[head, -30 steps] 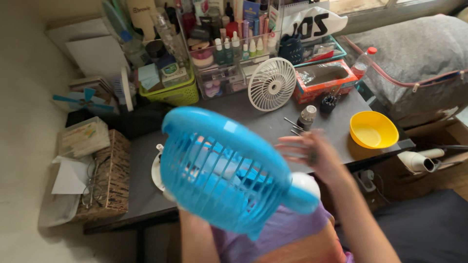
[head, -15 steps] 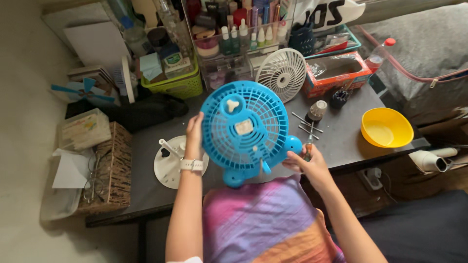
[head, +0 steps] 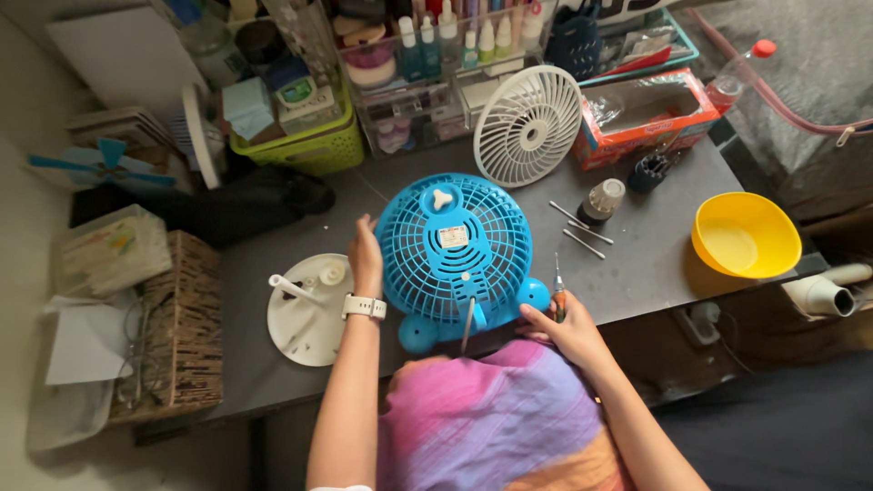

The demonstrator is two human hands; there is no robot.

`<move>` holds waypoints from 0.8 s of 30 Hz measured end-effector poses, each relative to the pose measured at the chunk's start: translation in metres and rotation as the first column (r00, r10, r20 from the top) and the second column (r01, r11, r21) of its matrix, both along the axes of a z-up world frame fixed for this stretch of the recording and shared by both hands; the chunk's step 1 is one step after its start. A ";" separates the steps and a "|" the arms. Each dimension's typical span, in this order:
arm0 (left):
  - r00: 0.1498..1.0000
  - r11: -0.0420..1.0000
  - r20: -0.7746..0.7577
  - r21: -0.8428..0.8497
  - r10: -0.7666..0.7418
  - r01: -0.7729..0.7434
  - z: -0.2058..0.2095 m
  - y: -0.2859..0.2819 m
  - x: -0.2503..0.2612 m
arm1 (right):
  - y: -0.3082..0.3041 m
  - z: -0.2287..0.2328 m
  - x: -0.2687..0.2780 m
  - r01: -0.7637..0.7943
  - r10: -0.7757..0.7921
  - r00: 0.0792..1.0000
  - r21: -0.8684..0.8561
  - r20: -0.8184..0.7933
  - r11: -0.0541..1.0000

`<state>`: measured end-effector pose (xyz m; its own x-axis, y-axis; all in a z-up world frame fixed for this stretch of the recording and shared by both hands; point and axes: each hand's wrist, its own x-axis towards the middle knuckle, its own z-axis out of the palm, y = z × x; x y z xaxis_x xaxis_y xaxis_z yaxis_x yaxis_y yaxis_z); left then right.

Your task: The person disassembles a small blue Doraemon-themed desk fan. They remove the front grille, unscrew the central hub, and detach the fan blades using a screwdriver and their hands. The removed parts are placed on the table.

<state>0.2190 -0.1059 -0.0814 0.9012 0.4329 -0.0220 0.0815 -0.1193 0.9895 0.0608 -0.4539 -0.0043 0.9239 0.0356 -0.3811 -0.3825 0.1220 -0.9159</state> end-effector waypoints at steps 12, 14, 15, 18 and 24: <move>0.888 0.889 0.455 0.432 -0.069 -0.152 0.152 -0.072 -0.117 | -0.090 0.086 0.021 -0.165 0.446 0.868 -0.719 0.220 0.675; 0.779 0.797 0.520 0.603 -0.351 -0.044 0.176 -0.106 -0.143 | -0.100 0.124 0.024 -0.144 0.598 0.752 -0.817 0.276 0.558; 0.741 0.737 0.466 0.673 -0.484 0.058 0.182 -0.124 -0.151 | -0.098 0.141 0.024 -0.133 0.624 0.731 -0.840 0.275 0.525; 0.743 0.357 -0.027 0.865 -0.668 0.352 0.181 -0.181 -0.167 | -0.080 0.183 0.021 -0.205 0.560 0.826 -0.893 0.062 0.401; 0.875 0.287 -0.170 0.901 -0.453 0.324 0.116 -0.225 -0.157 | -0.043 0.194 0.027 -0.197 0.772 0.600 -0.896 0.210 0.398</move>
